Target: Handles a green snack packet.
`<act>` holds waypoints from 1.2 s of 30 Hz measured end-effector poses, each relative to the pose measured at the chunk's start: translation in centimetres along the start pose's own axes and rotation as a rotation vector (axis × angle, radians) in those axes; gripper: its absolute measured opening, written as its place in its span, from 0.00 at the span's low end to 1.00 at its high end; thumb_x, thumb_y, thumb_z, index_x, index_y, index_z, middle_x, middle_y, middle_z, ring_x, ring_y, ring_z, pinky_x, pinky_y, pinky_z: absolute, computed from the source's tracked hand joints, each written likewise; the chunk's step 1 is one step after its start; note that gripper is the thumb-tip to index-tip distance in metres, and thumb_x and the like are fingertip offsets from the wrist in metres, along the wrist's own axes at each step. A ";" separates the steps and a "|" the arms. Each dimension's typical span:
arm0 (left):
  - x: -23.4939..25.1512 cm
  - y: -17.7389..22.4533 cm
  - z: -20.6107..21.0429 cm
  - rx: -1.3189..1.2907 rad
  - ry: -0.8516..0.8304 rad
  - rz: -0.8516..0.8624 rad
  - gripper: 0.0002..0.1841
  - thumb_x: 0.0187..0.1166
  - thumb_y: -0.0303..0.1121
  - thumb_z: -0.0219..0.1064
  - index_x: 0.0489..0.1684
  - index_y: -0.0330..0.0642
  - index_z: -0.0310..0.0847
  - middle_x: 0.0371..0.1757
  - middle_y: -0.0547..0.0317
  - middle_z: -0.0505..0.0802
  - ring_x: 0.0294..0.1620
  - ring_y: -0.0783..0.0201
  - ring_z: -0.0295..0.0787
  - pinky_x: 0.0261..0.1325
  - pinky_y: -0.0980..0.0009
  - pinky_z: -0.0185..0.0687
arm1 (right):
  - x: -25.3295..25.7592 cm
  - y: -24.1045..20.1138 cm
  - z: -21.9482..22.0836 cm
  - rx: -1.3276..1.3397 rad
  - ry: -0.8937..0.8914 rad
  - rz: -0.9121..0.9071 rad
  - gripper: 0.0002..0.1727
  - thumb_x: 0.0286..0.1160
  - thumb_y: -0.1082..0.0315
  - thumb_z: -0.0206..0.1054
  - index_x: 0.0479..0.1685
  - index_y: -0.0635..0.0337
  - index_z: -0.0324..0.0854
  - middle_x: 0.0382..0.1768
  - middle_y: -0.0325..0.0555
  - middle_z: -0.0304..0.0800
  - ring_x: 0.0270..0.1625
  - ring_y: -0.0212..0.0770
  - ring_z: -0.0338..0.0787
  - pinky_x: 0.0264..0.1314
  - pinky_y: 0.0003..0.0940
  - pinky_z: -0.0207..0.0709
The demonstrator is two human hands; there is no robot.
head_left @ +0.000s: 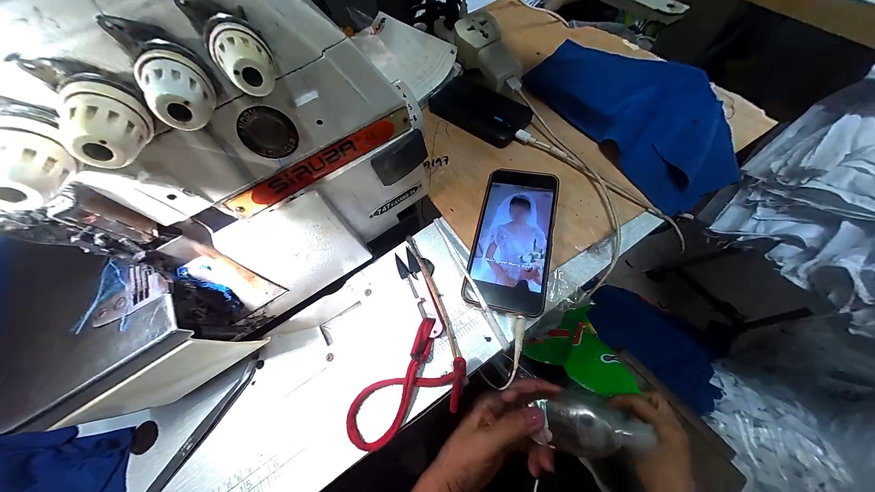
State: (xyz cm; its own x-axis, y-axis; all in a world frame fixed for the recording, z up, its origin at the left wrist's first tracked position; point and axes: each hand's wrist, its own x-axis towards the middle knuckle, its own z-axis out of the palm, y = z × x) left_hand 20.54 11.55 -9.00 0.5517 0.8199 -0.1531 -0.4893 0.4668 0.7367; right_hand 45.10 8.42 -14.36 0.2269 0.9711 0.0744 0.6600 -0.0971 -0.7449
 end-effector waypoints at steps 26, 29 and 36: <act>2.6 -3.3 1.3 1.635 0.309 0.466 0.16 0.74 0.40 0.71 0.49 0.36 0.91 0.36 0.54 0.96 0.34 0.60 0.96 0.37 0.65 0.92 | 1.4 -1.2 1.3 -0.126 0.001 0.031 0.16 0.72 0.77 0.52 0.34 0.65 0.90 0.39 0.61 0.90 0.43 0.62 0.90 0.42 0.60 0.81; 2.5 -3.3 0.8 1.575 0.334 0.271 0.18 0.77 0.39 0.69 0.56 0.34 0.90 0.44 0.49 0.97 0.39 0.54 0.98 0.41 0.55 0.93 | 1.8 -1.5 1.4 -0.120 0.004 0.016 0.16 0.72 0.77 0.52 0.33 0.64 0.89 0.38 0.60 0.89 0.42 0.61 0.90 0.40 0.59 0.82; 1.9 -2.9 -0.4 1.264 0.395 0.018 0.19 0.83 0.39 0.63 0.60 0.32 0.84 0.37 0.48 0.94 0.32 0.58 0.92 0.41 0.60 0.89 | 1.8 -1.7 1.1 -0.121 -0.033 0.071 0.18 0.74 0.78 0.52 0.37 0.63 0.91 0.41 0.62 0.89 0.45 0.63 0.90 0.44 0.62 0.81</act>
State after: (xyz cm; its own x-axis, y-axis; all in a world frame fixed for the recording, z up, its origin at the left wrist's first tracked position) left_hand 22.74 11.85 -11.67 0.2137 0.9640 -0.1585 0.5868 0.0030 0.8097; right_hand 43.63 10.60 -13.66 0.2535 0.9673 0.0007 0.7254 -0.1896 -0.6616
